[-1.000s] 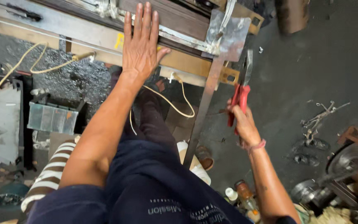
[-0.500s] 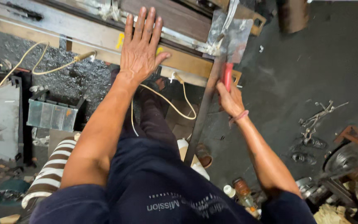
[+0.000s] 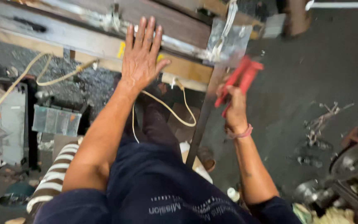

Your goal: The person uses pliers to adjust a metal bar clamped to a workbench, then welds the bar with a welding torch, producing sparks. The person continues to adjust and weld the metal bar multiple times.

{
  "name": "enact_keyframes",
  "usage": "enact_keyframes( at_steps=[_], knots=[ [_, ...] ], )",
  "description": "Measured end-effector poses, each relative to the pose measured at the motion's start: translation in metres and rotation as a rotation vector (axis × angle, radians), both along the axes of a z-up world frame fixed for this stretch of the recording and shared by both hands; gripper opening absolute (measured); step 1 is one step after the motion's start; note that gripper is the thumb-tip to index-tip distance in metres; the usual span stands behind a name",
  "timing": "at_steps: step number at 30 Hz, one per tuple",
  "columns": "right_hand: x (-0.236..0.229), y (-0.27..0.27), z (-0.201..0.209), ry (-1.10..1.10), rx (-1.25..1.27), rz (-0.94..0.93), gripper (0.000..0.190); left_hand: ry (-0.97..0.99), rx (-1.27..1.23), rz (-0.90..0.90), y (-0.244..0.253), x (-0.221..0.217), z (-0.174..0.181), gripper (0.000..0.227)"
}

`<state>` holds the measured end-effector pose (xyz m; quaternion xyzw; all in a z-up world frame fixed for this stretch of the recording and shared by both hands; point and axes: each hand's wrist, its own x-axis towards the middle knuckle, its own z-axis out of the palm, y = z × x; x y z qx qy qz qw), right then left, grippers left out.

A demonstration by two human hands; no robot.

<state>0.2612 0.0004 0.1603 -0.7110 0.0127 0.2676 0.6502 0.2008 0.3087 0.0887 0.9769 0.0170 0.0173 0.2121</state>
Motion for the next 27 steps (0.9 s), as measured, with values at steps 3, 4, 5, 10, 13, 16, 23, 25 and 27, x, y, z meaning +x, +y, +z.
enact_keyframes(
  at_steps=[3, 4, 5, 10, 13, 16, 23, 25, 27],
  knots=[
    [-0.018, -0.004, -0.009, -0.298, -0.298, -0.010, 0.030, -0.020, 0.028, 0.000, -0.002, 0.001, 0.000, 0.094],
    [-0.016, 0.001, -0.014, -0.346, -0.425, 0.007, 0.030, -0.011, 0.017, 0.004, -0.001, 0.004, 0.002, 0.095],
    [-0.014, 0.005, -0.019, -0.123, -0.394, -0.005, 0.030, 0.002, 0.008, 0.012, -0.001, 0.005, 0.003, 0.096],
    [-0.013, 0.000, -0.002, 0.147, -0.130, -0.063, 0.031, 0.014, -0.010, 0.007, 0.003, 0.006, 0.005, 0.092],
    [-0.038, -0.018, 0.036, -0.004, -0.271, -0.205, 0.028, 0.012, -0.015, -0.008, -0.003, 0.007, 0.004, 0.093],
    [-0.042, -0.013, 0.029, -0.148, 0.013, -0.419, 0.035, 0.022, 0.000, -0.017, -0.004, 0.006, 0.006, 0.092],
    [-0.034, -0.037, -0.063, 0.248, -0.052, 0.007, 0.030, 0.028, 0.003, -0.002, -0.002, -0.001, 0.000, 0.095],
    [-0.076, -0.066, -0.058, 0.203, -0.014, -0.144, 0.025, -0.009, 0.057, -0.011, -0.002, 0.002, -0.006, 0.093],
    [-0.132, -0.078, -0.054, 0.033, -0.254, -0.221, 0.032, -0.023, 0.093, -0.023, -0.002, 0.005, -0.009, 0.092]
  ],
)
